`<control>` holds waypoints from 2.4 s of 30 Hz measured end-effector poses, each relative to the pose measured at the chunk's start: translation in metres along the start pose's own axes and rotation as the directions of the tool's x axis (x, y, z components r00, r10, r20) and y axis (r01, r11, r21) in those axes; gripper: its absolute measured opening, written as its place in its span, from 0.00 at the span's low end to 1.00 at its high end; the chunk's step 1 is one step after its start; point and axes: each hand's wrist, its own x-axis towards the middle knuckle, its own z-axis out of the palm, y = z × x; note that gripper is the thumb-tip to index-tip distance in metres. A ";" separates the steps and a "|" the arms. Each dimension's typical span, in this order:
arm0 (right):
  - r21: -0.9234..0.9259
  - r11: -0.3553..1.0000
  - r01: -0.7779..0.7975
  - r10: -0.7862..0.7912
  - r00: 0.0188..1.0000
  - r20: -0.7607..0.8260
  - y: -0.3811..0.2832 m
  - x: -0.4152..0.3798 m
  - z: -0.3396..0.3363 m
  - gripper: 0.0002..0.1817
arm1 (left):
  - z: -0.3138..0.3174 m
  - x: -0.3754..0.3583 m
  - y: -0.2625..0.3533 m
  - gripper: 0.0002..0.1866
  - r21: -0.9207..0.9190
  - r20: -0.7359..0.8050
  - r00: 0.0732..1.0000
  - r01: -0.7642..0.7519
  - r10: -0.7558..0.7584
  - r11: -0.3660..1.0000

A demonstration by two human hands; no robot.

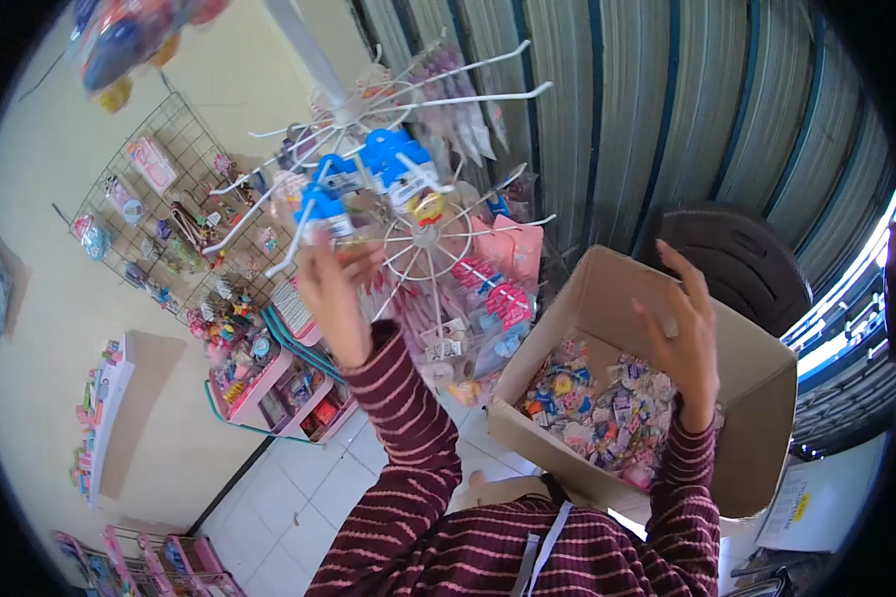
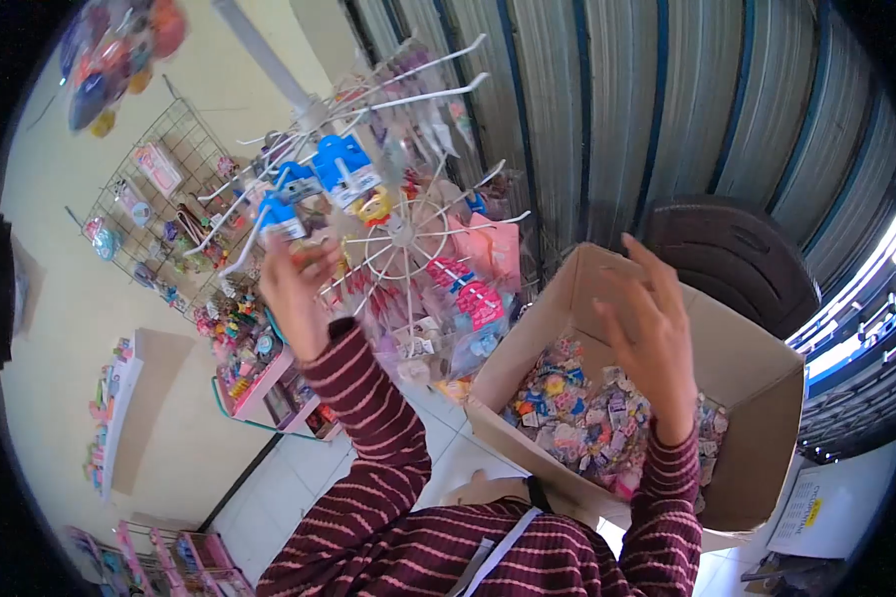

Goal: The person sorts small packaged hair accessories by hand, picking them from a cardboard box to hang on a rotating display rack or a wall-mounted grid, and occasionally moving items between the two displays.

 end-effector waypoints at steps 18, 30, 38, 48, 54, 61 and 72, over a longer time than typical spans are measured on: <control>0.234 0.930 -0.283 0.187 0.913 0.362 0.216 -0.104 0.055 0.11 | 0.171 -0.141 -0.103 0.13 0.558 0.825 -0.021 0.186 -0.564 0.809; -0.246 0.621 -0.744 0.684 0.362 0.633 0.189 -0.280 0.217 0.13 | 0.082 -0.247 -0.353 0.27 0.588 0.480 0.166 -0.789 -0.861 0.175; -0.198 0.654 -0.730 0.569 0.302 0.765 0.213 -0.252 0.191 0.11 | 0.055 -0.234 -0.384 0.24 0.685 0.621 0.197 -0.606 -0.759 0.404; 0.084 0.742 -0.665 0.616 0.725 0.307 0.279 -0.198 0.110 0.08 | 0.060 -0.230 -0.382 0.26 0.580 0.764 0.174 -0.608 -0.621 0.543; 0.593 0.311 -0.743 0.596 0.639 0.487 0.255 -0.141 0.045 0.05 | 0.074 -0.283 -0.381 0.24 0.372 0.698 0.074 -0.887 -0.712 0.273; 0.774 0.122 -0.622 0.595 0.670 0.445 0.209 -0.111 0.017 0.04 | 0.080 -0.284 -0.375 0.10 0.348 0.577 0.115 -0.930 -0.809 0.116; 0.821 0.207 -0.531 0.625 0.718 0.307 0.163 -0.091 0.019 0.09 | 0.099 -0.241 -0.316 0.08 0.607 0.530 0.335 -0.792 -0.779 0.072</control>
